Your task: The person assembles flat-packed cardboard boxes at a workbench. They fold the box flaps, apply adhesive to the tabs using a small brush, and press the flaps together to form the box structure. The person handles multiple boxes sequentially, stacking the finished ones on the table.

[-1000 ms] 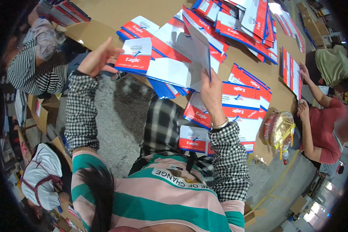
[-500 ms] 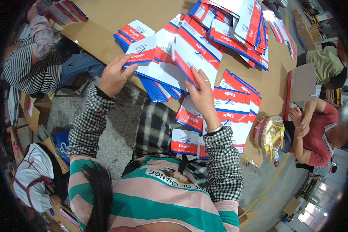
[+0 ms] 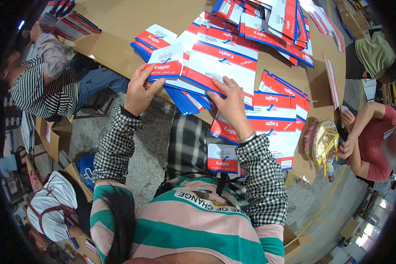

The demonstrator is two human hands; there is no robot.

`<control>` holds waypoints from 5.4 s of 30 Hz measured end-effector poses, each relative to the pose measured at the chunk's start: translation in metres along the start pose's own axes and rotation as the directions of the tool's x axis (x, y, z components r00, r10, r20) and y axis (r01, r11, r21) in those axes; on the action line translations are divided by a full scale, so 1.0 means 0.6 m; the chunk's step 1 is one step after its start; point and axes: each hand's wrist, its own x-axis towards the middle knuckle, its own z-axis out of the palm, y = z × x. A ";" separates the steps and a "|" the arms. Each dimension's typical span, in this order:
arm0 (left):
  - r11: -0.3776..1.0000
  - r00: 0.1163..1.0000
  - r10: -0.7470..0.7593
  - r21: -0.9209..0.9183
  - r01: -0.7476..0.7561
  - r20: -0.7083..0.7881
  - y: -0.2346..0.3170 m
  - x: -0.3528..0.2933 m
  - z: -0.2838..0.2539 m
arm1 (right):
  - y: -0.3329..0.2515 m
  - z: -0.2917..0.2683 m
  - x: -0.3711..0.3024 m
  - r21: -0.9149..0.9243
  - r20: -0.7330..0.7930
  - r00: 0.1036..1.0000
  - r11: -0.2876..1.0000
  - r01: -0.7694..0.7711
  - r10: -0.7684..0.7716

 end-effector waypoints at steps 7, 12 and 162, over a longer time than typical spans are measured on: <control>0.990 0.992 -0.101 -0.109 0.092 -0.075 0.012 0.004 0.019 | 0.001 0.006 -0.009 -0.037 0.010 1.000 0.999 0.004 -0.004; 0.993 0.967 -0.091 -0.093 0.070 -0.237 0.007 0.007 0.037 | -0.004 0.013 -0.013 -0.071 0.024 1.000 0.997 0.008 -0.007; 0.982 0.968 -0.092 -0.185 0.049 -0.235 -0.038 0.283 0.362 | 0.193 -0.268 0.638 0.918 -0.328 0.772 -0.010 0.397 0.545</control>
